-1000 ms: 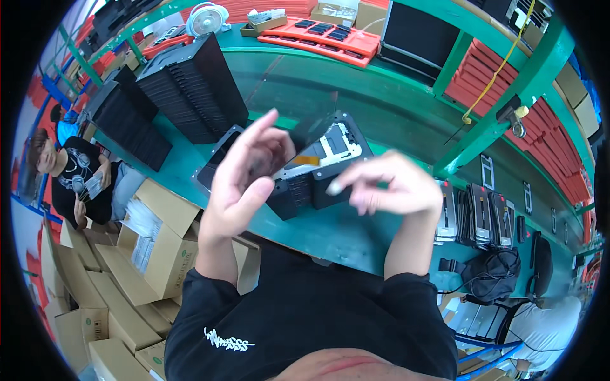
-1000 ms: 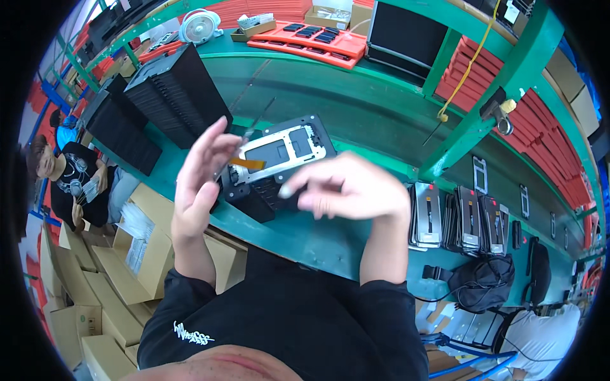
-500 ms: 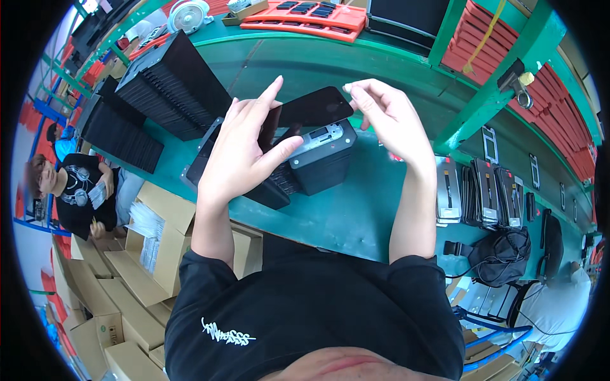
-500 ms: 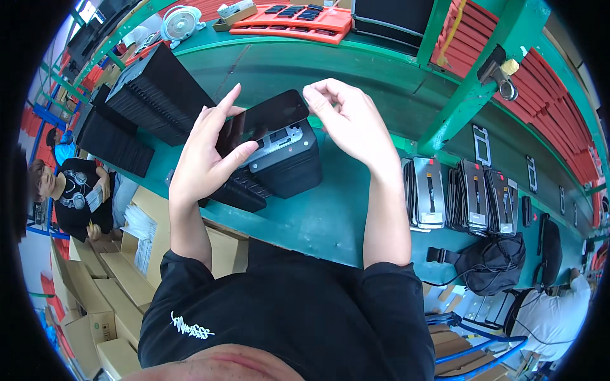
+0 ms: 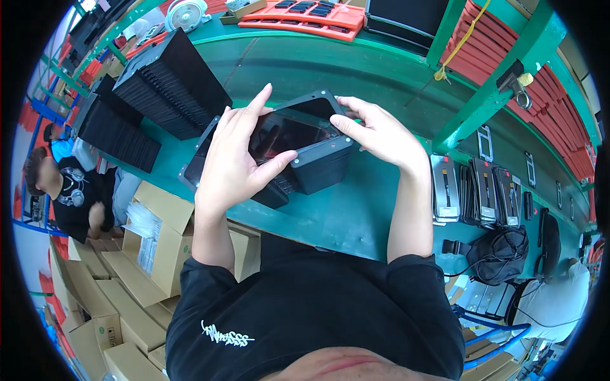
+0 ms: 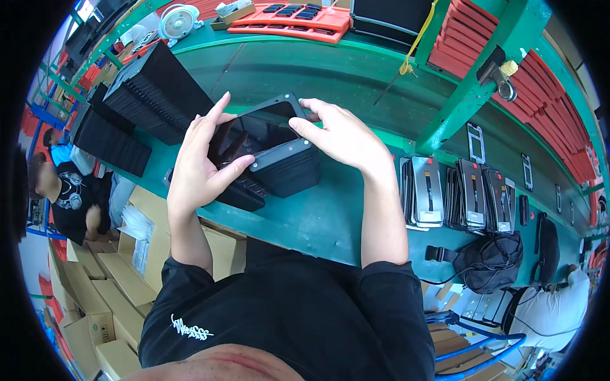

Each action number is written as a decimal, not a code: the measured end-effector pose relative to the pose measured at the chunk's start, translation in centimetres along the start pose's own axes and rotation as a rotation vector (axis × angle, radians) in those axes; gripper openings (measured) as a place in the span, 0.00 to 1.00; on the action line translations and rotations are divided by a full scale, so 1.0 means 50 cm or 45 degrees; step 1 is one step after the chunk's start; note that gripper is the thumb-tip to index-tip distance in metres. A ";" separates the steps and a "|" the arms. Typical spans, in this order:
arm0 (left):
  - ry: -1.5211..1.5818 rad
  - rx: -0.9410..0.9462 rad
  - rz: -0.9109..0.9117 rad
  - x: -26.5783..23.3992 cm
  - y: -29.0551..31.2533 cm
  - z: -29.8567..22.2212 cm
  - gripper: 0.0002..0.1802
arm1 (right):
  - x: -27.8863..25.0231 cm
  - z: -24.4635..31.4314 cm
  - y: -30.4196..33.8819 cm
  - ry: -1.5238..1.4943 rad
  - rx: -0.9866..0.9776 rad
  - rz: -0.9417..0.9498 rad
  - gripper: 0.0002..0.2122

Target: Assembling electronic devices by inserting screens into plastic housings and stacking them.

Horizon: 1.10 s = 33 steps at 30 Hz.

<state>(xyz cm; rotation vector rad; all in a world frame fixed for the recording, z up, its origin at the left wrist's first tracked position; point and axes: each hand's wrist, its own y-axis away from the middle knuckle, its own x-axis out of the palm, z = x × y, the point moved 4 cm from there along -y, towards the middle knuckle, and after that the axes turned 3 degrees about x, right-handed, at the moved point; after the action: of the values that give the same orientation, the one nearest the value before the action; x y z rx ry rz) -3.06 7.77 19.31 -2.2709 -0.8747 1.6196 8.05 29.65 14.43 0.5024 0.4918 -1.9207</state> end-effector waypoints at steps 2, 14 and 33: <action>0.011 0.000 -0.002 -0.001 0.003 0.002 0.51 | -0.002 0.010 0.002 0.018 0.000 -0.023 0.27; 0.035 0.055 -0.035 -0.014 -0.012 -0.010 0.52 | -0.004 0.034 0.005 0.041 0.019 0.201 0.22; 1.001 -0.066 -0.859 -0.121 0.064 0.099 0.33 | -0.055 0.029 0.017 -0.219 0.039 -0.158 0.26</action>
<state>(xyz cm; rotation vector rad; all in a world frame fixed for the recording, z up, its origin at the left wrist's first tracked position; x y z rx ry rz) -7.80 0.95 20.66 -2.0175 -1.2347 0.3750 9.69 30.62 17.04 0.3284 0.3895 -2.0721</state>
